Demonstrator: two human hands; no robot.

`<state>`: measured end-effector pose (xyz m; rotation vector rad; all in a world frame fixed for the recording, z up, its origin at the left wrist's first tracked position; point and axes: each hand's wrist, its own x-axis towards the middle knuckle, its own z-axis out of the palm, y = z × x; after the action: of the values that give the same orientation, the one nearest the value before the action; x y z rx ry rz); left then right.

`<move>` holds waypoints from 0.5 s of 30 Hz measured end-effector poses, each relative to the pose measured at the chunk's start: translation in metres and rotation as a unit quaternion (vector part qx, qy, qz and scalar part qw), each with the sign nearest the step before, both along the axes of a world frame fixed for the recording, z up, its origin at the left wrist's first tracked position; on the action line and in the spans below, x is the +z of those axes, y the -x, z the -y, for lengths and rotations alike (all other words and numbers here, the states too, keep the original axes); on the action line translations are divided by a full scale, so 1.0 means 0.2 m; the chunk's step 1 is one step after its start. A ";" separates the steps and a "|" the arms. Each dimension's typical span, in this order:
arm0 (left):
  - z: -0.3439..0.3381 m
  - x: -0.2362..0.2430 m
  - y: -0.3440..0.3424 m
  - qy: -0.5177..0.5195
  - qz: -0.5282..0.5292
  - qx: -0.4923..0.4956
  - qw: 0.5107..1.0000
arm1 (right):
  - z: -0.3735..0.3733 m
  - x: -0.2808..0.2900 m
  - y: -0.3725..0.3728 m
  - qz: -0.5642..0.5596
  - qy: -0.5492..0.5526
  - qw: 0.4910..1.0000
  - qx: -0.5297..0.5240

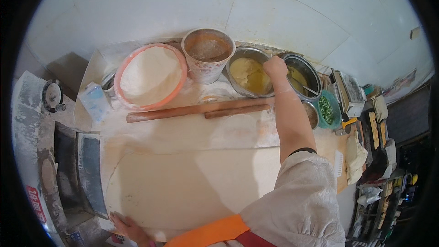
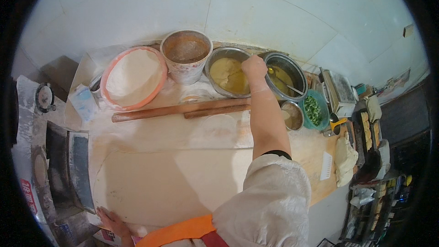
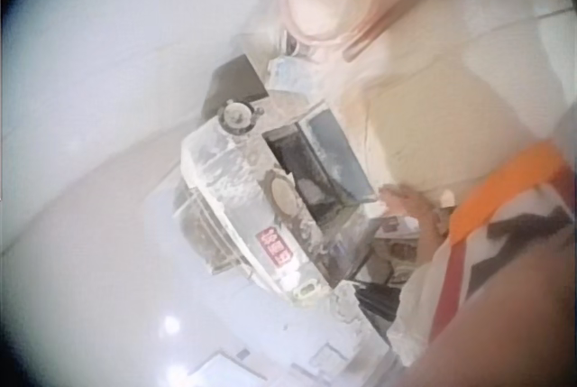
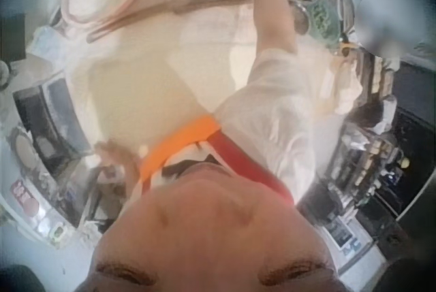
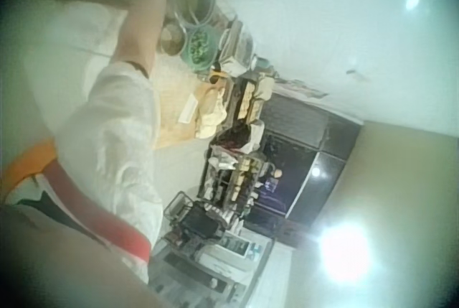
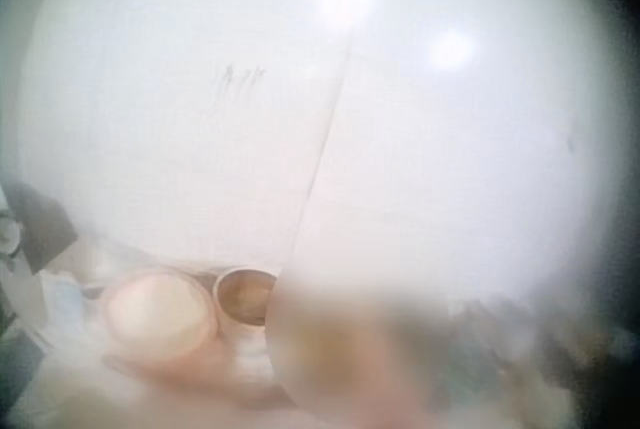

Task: The person uses a dough sheet machine to flatten dough, applies oil and chopped green onions to the surface, folds the dough, and flattens it with a rolling pin on a wooden board.

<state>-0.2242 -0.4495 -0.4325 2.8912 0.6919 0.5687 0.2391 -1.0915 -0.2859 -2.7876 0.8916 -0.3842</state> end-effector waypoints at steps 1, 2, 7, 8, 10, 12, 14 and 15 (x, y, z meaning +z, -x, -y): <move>0.00 0.01 -0.03 0.023 0.009 -0.014 1.000 | 0.08 -0.05 0.01 -0.007 0.008 1.000 0.011; 0.00 0.02 -0.02 0.027 0.005 -0.011 1.000 | 0.14 -0.14 -0.03 -0.012 0.014 0.999 0.034; 0.01 0.06 -0.04 0.038 -0.027 -0.003 0.999 | -0.04 -0.17 -0.05 -0.037 0.001 0.998 0.057; 0.02 0.07 -0.04 0.045 -0.020 -0.005 0.999 | -0.09 -0.16 -0.05 -0.037 -0.006 0.998 0.057; 0.05 0.09 -0.05 0.062 -0.005 -0.008 0.998 | -0.15 -0.16 -0.06 -0.035 -0.015 0.998 0.055; 0.09 0.13 -0.07 0.071 -0.001 -0.010 0.997 | -0.20 -0.16 -0.08 -0.030 -0.019 0.998 0.052; 0.09 0.14 -0.07 0.078 0.001 -0.012 0.997 | -0.20 -0.15 -0.09 -0.010 -0.053 0.998 0.022; 0.09 0.13 -0.07 0.083 -0.002 -0.010 0.997 | -0.20 -0.15 -0.09 0.000 -0.071 0.997 0.008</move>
<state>-0.2112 -0.4675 -0.4056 2.7436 0.6743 0.4803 0.2573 -1.0512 -0.3160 -2.6638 0.8620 -0.3055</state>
